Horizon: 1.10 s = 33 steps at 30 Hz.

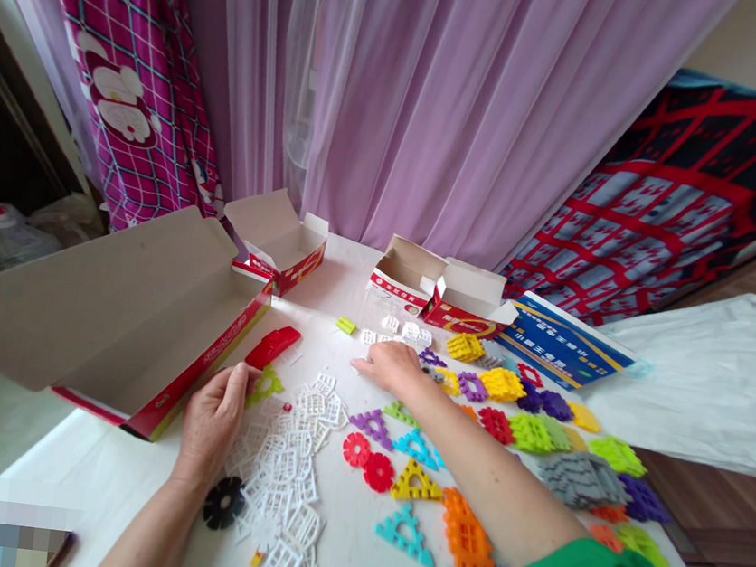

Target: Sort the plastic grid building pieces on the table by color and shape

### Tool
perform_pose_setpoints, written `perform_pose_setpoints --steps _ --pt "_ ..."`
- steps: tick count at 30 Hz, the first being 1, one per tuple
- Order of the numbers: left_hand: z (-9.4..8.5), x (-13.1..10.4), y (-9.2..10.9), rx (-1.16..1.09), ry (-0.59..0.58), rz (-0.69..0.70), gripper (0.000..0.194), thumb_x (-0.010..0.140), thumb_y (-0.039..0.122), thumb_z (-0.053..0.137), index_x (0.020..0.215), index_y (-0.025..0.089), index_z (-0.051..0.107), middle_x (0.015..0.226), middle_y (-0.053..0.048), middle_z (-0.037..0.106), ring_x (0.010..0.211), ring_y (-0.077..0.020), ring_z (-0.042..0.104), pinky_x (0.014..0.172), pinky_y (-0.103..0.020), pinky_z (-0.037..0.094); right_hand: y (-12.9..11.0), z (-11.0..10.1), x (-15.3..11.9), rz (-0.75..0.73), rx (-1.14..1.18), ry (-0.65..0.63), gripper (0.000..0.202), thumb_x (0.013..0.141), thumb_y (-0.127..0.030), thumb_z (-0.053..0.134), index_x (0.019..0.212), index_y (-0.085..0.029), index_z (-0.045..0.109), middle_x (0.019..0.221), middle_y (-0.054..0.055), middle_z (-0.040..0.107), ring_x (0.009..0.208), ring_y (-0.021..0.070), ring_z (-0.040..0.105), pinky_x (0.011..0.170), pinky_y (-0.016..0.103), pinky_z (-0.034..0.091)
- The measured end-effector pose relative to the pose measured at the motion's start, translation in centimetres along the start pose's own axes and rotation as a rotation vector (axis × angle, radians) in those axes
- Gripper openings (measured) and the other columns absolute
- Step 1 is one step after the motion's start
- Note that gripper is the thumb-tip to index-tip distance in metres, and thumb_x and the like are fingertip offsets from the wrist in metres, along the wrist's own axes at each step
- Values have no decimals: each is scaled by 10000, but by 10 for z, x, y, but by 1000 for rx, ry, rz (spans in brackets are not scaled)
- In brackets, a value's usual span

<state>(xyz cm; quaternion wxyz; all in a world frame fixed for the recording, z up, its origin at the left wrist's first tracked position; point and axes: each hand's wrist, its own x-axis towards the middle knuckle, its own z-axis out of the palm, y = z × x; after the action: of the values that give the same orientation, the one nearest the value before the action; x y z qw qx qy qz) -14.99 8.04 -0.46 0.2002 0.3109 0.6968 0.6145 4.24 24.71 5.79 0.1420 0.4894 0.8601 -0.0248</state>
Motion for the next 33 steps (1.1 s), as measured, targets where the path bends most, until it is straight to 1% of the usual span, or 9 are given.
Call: perform_pose_setpoints --steps 2,4,7,11,19,22,25,28,33 --pt "0 0 -1 0 1 -4 467 777 609 545 746 172 706 735 -55 710 710 -195 658 620 -261 507 0 1 0 58 7 10 580 931 -587 371 993 -144 740 1057 195 717 1036 297 648 820 360 461" --pt "0 1 -3 4 -2 -4 468 779 610 539 740 174 703 739 -56 711 705 -193 658 629 -265 508 5 1 0 33 14 23 516 953 -518 367 1015 -162 735 1064 173 715 1026 280 647 817 351 456" --pt "0 1 -5 6 -7 -4 457 786 599 536 746 175 702 754 -57 715 717 -195 660 645 -268 510 17 4 0 -195 30 60 316 910 -272 476 1158 -253 671 1185 76 669 1054 226 618 815 301 437" --pt "0 1 -5 3 -7 0 454 788 595 536 746 174 700 762 -57 717 725 -197 663 654 -269 512 31 10 4 -463 13 46 553 843 -72 457 1288 -380 568 1267 -6 596 1033 173 592 788 253 406" --pt "0 0 0 5 1 -2 460 779 605 544 746 175 704 750 -59 716 715 -199 661 635 -269 512 34 16 9 -463 1 33 356 865 -208 523 1200 -274 623 1069 34 694 975 201 621 798 272 414" --pt "1 0 0 2 4 -1 460 775 607 547 746 177 706 741 -56 715 710 -199 662 629 -269 513 34 18 8 -455 11 47 427 859 -222 553 1285 -257 570 1088 50 686 981 202 618 807 278 419" --pt "1 0 -2 2 2 5 457 778 603 547 747 177 708 740 -53 713 707 -196 659 629 -266 510 34 17 7 -511 -13 50 503 867 -255 582 1360 -324 510 1181 43 629 987 189 609 810 274 420" --pt "0 0 -4 9 0 10 455 784 598 545 752 175 711 746 -52 710 699 -188 648 630 -261 503 36 15 8 -533 -37 48 394 874 -290 595 1265 -336 587 1139 20 622 961 175 607 788 261 420" --pt "0 1 -5 23 -4 15 463 790 602 538 759 174 714 743 -49 706 684 -181 636 615 -254 491 36 12 6 -468 -150 102 297 875 -365 596 1124 -210 644 1117 75 645 967 212 620 755 284 437"
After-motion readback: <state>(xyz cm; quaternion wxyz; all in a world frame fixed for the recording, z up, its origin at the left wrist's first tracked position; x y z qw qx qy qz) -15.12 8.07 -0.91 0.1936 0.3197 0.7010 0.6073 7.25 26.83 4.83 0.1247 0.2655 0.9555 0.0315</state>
